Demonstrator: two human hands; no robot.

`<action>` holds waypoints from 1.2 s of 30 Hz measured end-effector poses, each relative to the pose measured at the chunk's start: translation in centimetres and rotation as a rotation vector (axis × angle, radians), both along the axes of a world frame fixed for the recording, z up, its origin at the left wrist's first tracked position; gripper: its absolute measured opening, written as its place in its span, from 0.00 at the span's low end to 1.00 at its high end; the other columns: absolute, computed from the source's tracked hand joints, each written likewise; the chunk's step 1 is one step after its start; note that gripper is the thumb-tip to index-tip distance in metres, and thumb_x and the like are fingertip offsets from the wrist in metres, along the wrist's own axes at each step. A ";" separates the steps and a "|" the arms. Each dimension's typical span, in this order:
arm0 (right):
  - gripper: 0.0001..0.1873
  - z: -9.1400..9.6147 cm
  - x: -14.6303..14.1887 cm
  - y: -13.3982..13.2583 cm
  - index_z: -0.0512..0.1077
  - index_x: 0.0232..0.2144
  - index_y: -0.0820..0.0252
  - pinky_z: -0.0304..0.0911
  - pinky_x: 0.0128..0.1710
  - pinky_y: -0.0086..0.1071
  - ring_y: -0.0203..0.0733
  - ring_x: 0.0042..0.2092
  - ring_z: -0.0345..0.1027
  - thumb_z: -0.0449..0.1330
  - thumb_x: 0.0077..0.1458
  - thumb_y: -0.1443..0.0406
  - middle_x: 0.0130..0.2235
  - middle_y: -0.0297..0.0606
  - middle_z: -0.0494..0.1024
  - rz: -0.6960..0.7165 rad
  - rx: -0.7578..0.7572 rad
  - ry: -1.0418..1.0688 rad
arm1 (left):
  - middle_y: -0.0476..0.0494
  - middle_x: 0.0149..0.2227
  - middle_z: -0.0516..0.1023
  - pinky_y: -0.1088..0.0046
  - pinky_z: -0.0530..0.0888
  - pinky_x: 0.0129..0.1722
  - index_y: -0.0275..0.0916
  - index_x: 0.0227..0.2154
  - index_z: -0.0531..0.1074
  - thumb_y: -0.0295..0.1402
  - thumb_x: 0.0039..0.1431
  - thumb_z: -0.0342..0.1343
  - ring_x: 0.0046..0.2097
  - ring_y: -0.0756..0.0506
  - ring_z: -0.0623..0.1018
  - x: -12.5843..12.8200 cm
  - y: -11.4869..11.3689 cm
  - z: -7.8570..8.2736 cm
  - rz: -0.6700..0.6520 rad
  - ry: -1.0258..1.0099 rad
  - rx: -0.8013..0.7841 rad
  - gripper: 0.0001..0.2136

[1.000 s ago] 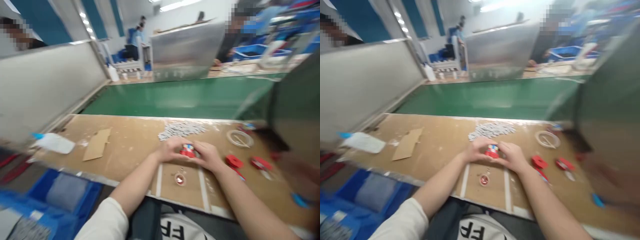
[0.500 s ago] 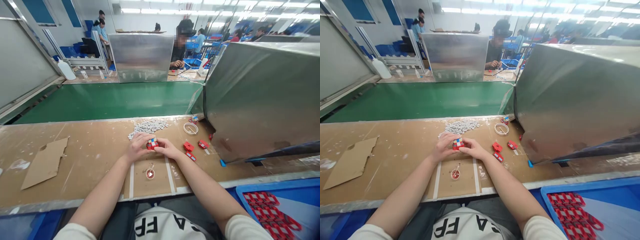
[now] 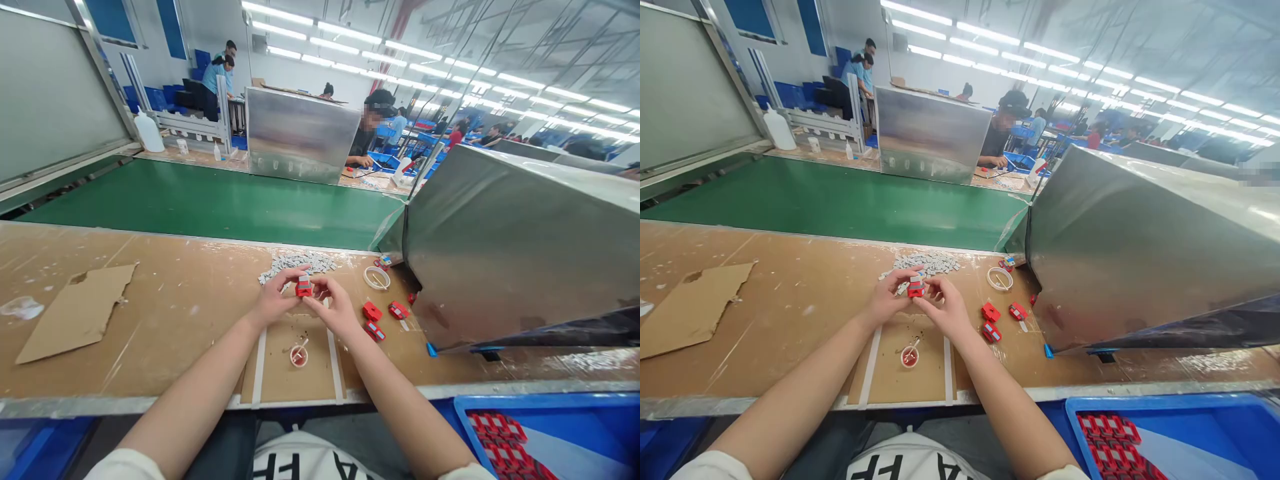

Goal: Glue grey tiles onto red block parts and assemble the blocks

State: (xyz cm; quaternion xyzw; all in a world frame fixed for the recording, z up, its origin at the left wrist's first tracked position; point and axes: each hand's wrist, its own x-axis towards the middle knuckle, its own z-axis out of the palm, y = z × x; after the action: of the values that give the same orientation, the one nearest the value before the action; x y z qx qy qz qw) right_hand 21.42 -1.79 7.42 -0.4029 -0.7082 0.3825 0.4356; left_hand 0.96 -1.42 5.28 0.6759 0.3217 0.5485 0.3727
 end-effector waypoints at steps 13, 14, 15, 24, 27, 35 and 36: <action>0.28 1.9 -1.1 -0.5 0.80 0.46 0.58 0.71 0.37 0.34 0.38 0.34 0.69 0.74 0.54 0.44 0.37 0.37 0.80 0.324 -0.382 0.299 | 0.30 0.64 0.77 0.52 0.79 0.60 0.44 0.49 0.68 0.51 0.55 0.75 0.65 0.34 0.78 0.5 -0.1 0.1 -0.093 -0.180 -0.059 0.28; 0.27 1.9 -1.0 -0.6 0.80 0.45 0.57 0.71 0.38 0.34 0.38 0.35 0.70 0.75 0.53 0.45 0.39 0.38 0.81 0.303 -0.376 0.287 | 0.31 0.61 0.80 0.51 0.76 0.63 0.43 0.49 0.69 0.50 0.55 0.76 0.66 0.35 0.77 0.5 -0.2 0.3 -0.058 -0.155 -0.022 0.28; 0.27 1.9 -1.0 -0.6 0.80 0.45 0.57 0.72 0.39 0.34 0.39 0.36 0.72 0.76 0.53 0.46 0.40 0.38 0.81 0.284 -0.368 0.277 | 0.32 0.59 0.81 0.52 0.75 0.64 0.43 0.49 0.69 0.49 0.55 0.75 0.65 0.36 0.77 0.4 -0.3 0.5 -0.025 -0.117 0.014 0.28; 0.27 1.0 -0.5 -0.8 0.78 0.44 0.57 0.74 0.46 0.38 0.44 0.43 0.76 0.77 0.50 0.48 0.43 0.40 0.83 0.219 -0.303 0.186 | 0.41 0.51 0.86 0.54 0.72 0.61 0.46 0.53 0.81 0.46 0.62 0.71 0.57 0.37 0.78 -0.5 -0.3 0.8 0.151 0.288 0.266 0.19; 0.27 1.1 -0.4 -0.8 0.79 0.46 0.57 0.75 0.48 0.39 0.45 0.44 0.77 0.77 0.51 0.48 0.46 0.41 0.84 0.224 -0.305 0.169 | 0.44 0.52 0.86 0.54 0.71 0.60 0.48 0.53 0.82 0.40 0.62 0.72 0.55 0.37 0.77 -0.5 -0.4 0.6 0.211 0.352 0.265 0.18; 0.27 1.5 -0.2 -0.5 0.79 0.47 0.57 0.75 0.49 0.40 0.45 0.45 0.78 0.77 0.51 0.48 0.47 0.41 0.84 0.243 -0.311 0.153 | 0.45 0.53 0.87 0.55 0.69 0.56 0.50 0.55 0.82 0.37 0.59 0.73 0.49 0.39 0.78 -0.3 -0.5 0.6 0.250 0.402 0.271 0.20; 0.27 1.4 -0.3 -0.5 0.79 0.47 0.57 0.75 0.48 0.40 0.45 0.45 0.78 0.77 0.52 0.48 0.46 0.41 0.84 0.245 -0.313 0.157 | 0.45 0.53 0.87 0.55 0.69 0.55 0.50 0.55 0.82 0.38 0.60 0.72 0.48 0.39 0.79 -0.2 -0.5 0.6 0.252 0.397 0.269 0.19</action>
State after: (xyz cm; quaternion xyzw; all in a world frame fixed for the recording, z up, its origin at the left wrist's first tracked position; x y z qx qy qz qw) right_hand 21.17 -2.28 8.84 -0.3456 -0.6479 0.5679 0.3718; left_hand 0.71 -1.93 5.90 0.7682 0.3944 0.4850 0.1381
